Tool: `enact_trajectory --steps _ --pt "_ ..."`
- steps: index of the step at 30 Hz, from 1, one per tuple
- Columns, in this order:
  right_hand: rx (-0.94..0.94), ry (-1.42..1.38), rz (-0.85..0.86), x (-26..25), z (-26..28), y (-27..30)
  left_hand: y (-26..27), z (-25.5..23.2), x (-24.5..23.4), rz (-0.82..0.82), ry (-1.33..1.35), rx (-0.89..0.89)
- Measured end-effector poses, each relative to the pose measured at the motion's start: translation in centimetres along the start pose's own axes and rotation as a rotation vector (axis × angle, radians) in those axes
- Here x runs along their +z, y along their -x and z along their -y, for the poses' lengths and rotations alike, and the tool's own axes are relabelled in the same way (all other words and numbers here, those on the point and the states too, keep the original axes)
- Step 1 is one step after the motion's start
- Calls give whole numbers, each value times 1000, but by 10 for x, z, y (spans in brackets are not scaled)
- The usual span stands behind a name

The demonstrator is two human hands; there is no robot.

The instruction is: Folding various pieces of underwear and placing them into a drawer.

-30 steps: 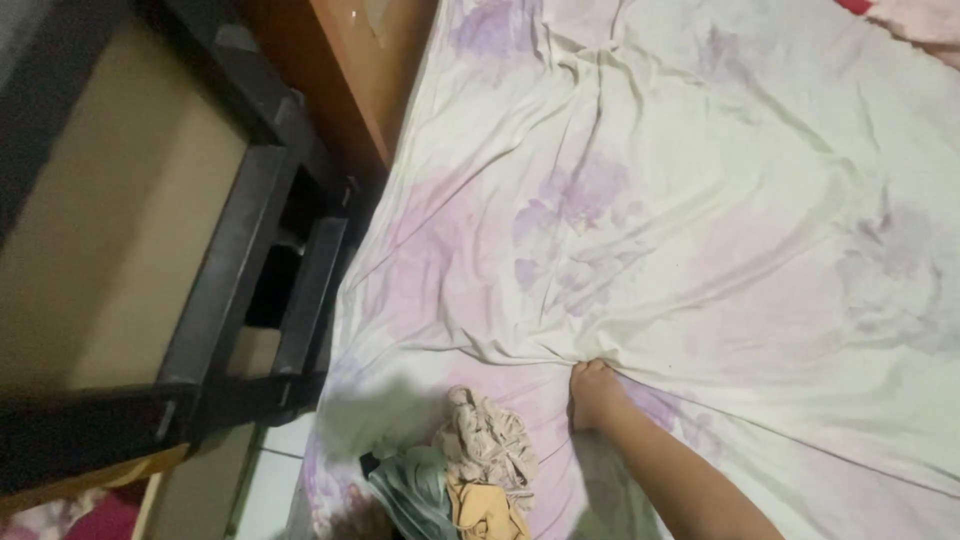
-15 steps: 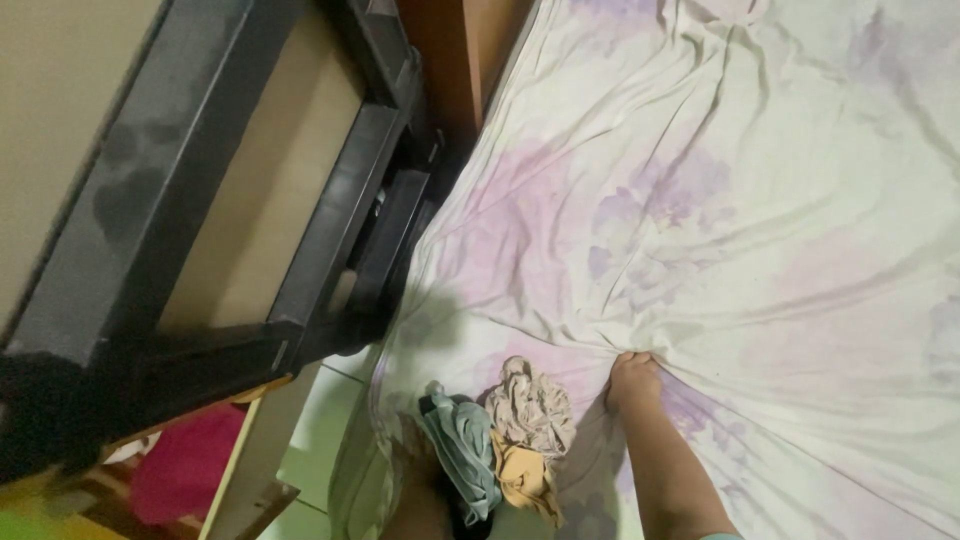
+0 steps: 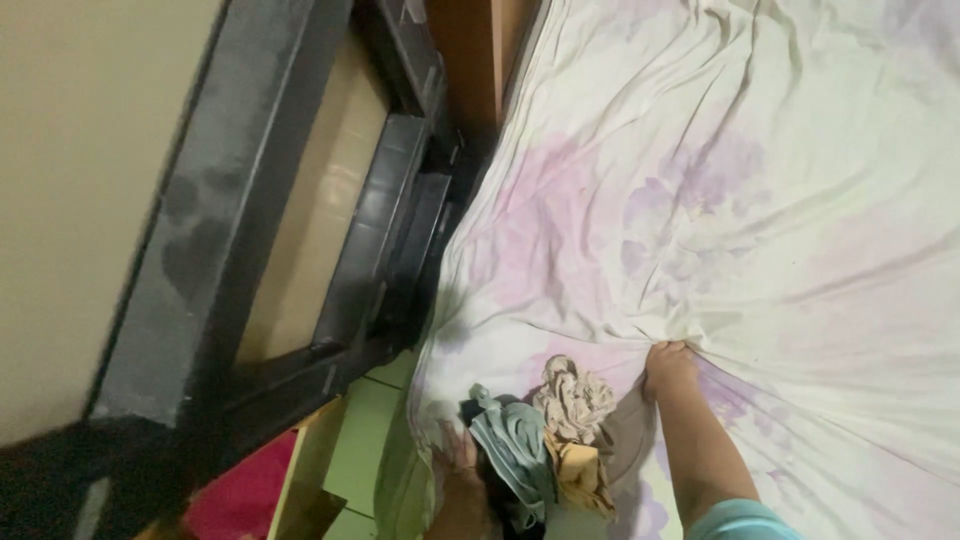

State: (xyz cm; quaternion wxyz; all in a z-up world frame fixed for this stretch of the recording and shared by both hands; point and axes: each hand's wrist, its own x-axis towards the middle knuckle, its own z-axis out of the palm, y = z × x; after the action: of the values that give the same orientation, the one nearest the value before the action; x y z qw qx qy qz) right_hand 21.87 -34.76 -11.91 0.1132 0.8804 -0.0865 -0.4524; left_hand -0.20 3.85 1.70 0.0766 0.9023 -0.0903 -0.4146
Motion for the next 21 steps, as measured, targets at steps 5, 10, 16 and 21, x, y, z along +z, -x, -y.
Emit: enact_trajectory --steps 5,10,16,21 --pt "-52 85 -13 34 -9 -28 -91 13 -43 70 30 7" --pt "-70 53 -41 37 -9 -32 -111 37 27 -208 -40 115" --pt "-193 125 -137 70 -12 -88 -154 37 88 -708 -150 4" --pt "-294 456 -256 77 -22 -143 -166 -22 57 -283 -116 -350"
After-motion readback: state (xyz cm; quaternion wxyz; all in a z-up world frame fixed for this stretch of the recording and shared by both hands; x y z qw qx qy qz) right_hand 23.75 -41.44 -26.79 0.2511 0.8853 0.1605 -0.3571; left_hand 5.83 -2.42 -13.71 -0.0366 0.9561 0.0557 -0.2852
